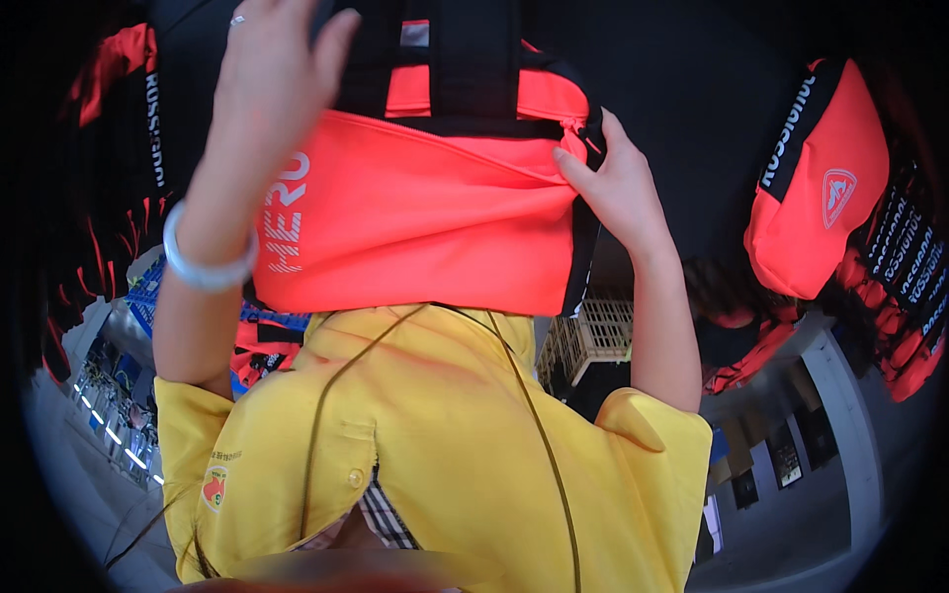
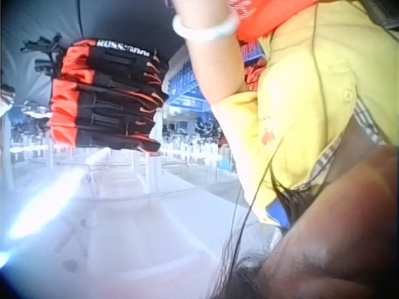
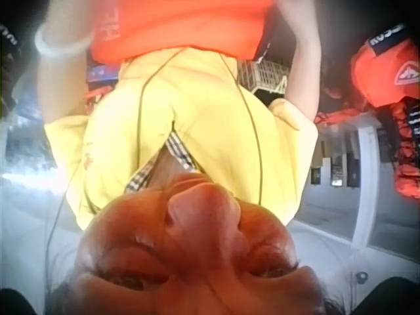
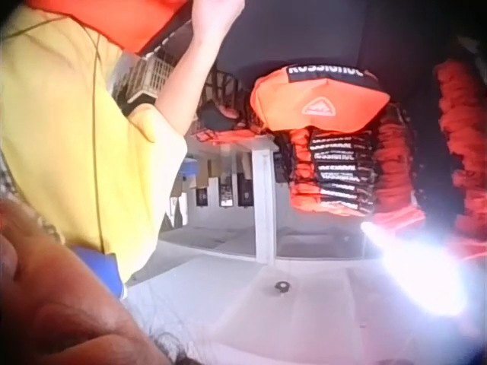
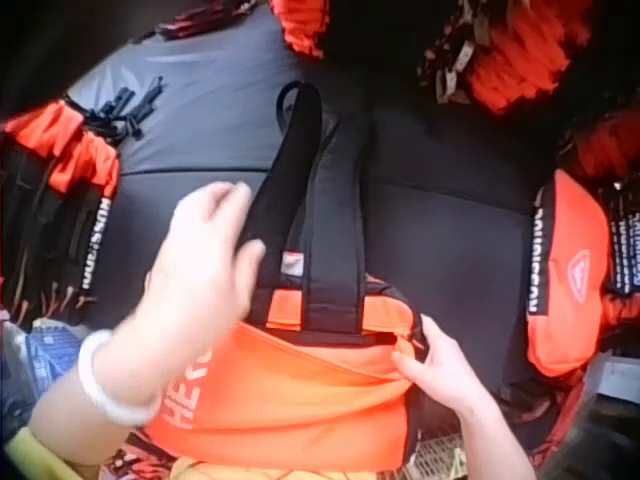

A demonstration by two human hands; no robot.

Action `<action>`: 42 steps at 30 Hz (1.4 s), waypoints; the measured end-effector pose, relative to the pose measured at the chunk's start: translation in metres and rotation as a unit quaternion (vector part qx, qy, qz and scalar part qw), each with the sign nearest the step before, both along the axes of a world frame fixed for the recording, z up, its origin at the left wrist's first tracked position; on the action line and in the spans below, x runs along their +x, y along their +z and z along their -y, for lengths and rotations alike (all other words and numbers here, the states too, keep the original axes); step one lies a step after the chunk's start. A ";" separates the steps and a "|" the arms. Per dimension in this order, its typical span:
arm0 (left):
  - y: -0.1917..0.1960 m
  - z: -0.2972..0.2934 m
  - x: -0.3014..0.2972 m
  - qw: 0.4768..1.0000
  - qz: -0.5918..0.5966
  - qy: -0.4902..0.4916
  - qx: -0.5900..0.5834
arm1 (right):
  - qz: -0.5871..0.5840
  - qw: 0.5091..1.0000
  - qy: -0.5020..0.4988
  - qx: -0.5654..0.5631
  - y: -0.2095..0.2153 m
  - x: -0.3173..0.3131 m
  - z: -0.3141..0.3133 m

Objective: Inspecting and tagging red backpacks on a factory table, checking zippers and compartments.

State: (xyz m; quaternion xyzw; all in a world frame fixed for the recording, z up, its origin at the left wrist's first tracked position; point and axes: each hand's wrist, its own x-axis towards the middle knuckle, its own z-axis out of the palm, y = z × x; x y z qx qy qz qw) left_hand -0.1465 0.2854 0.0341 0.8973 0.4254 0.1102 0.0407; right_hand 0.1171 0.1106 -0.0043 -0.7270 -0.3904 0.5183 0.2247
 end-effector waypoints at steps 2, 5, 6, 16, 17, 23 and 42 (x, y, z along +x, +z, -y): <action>-0.008 -0.030 0.000 0.981 0.005 0.172 -0.085 | 0.088 0.995 0.055 0.012 0.000 -0.001 -0.012; -0.057 -0.072 -0.013 0.878 0.061 0.230 -0.416 | 0.155 0.980 -0.005 0.125 -0.016 0.002 -0.057; -0.068 -0.078 -0.009 0.825 0.124 0.277 -0.477 | 0.061 0.988 -0.061 0.127 -0.021 0.003 -0.077; 0.073 -0.133 0.009 0.636 0.484 0.159 -0.580 | -0.403 0.899 -0.143 0.096 0.066 -0.006 -0.231; 0.097 -0.142 0.006 0.662 0.503 0.128 -0.540 | -0.409 0.894 -0.120 0.136 0.092 -0.001 -0.242; 0.224 -0.208 0.004 0.698 0.596 -0.018 -0.397 | -0.282 0.895 -0.127 0.322 0.263 0.031 -0.285; 0.155 -0.032 -0.122 0.821 0.448 -0.086 -0.342 | -0.090 0.928 -0.026 0.361 0.218 -0.009 -0.082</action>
